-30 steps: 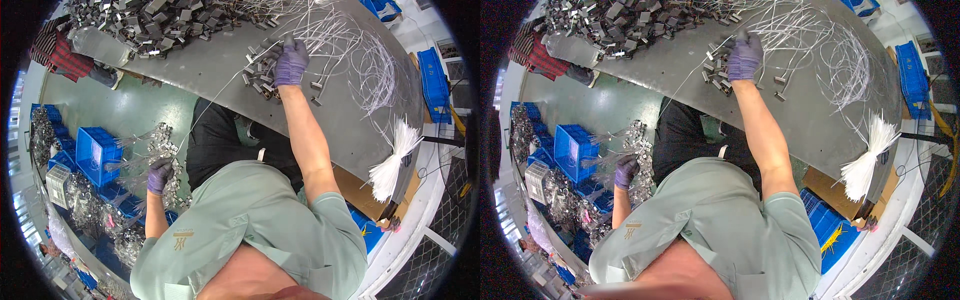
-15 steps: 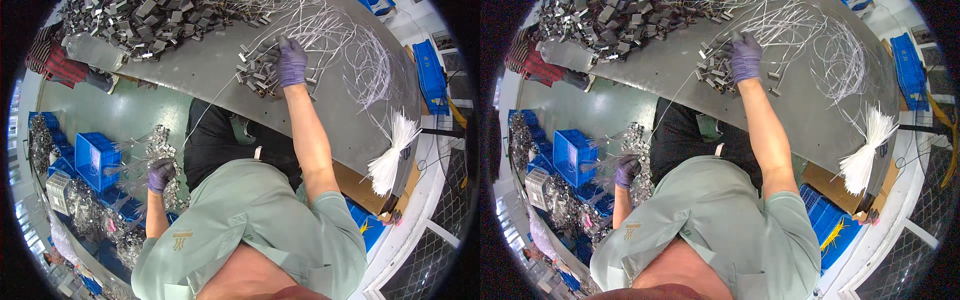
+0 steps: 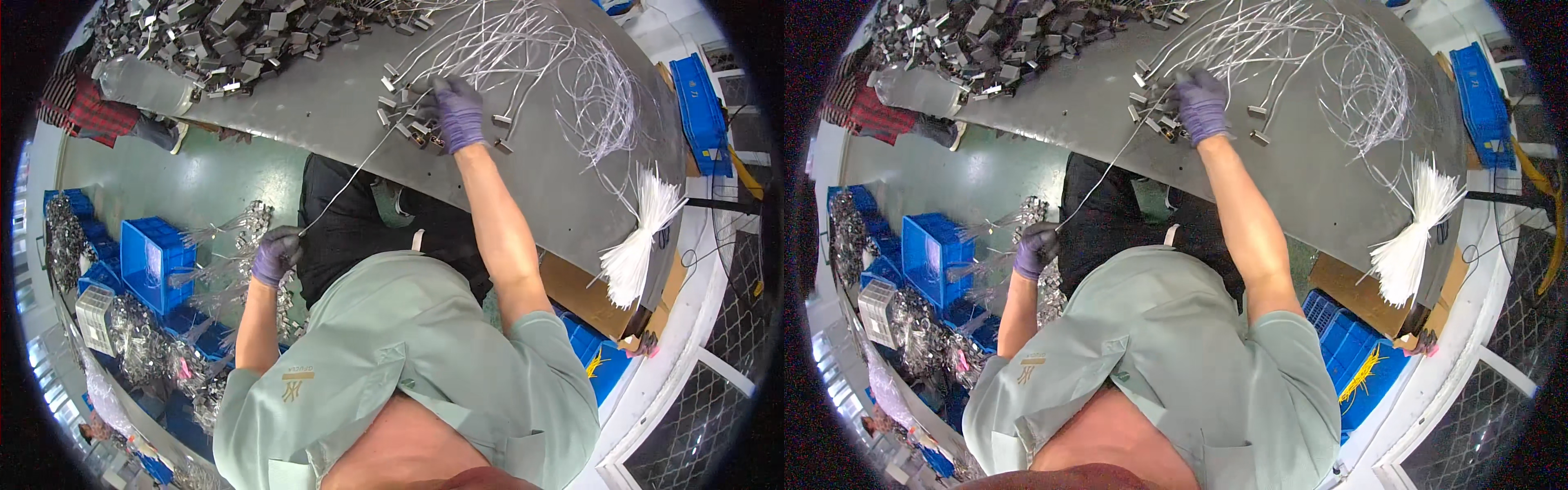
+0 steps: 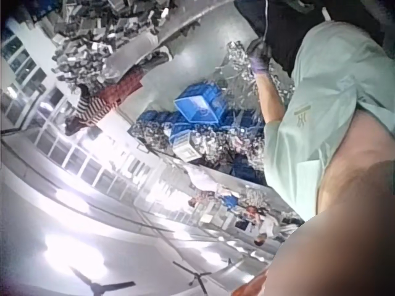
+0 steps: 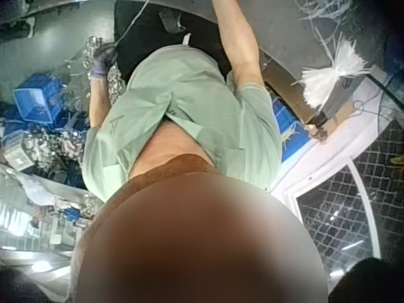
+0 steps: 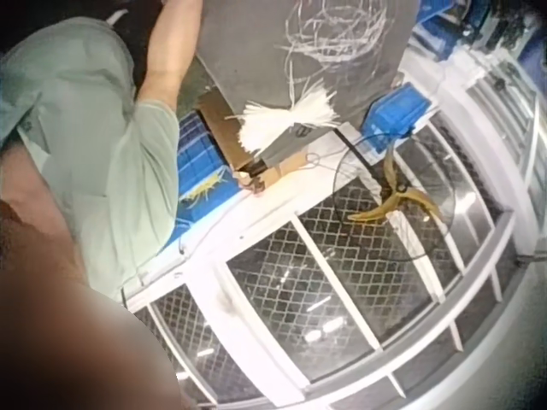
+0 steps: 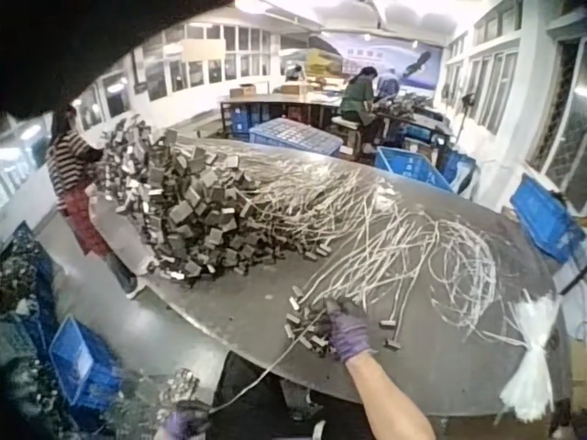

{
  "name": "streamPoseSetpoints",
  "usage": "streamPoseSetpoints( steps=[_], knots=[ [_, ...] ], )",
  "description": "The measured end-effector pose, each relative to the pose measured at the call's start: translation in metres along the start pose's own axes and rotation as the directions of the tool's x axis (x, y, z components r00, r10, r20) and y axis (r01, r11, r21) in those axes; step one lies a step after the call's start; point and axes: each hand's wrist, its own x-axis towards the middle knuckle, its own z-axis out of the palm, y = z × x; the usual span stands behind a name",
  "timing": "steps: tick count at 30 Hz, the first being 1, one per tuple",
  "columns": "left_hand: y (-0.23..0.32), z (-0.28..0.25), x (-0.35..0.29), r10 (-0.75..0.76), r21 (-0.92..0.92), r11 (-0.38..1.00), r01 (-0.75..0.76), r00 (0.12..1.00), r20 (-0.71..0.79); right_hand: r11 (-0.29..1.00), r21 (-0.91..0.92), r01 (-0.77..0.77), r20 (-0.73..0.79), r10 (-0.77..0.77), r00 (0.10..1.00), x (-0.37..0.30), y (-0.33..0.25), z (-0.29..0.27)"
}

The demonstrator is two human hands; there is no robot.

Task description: Assembling and organizing electronic wire bundles and components at a manual assembly station.

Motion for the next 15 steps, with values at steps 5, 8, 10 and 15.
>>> streamPoseSetpoints(
  steps=[5,8,10,15],
  knots=[
    [0.016,-0.003,0.017,-0.595,-0.619,0.514,0.594,0.766,0.241,0.93,0.302,-0.21,0.072,0.197,0.978,-0.015,-0.042,-0.009],
    [0.01,-0.001,0.023,-0.635,-0.565,0.532,0.63,0.739,0.226,0.994,0.089,-0.061,-0.012,0.062,0.998,-0.008,-0.004,-0.015],
    [0.007,-0.001,0.021,-0.625,-0.563,0.546,0.621,0.749,0.22,0.99,-0.125,0.072,-0.04,-0.078,0.996,-0.005,0.008,-0.015],
    [0.004,-0.001,0.024,-0.575,-0.302,0.742,0.599,0.799,0.174,0.984,-0.163,0.066,-0.018,-0.07,0.997,-0.009,-0.001,-0.01]
  ],
)
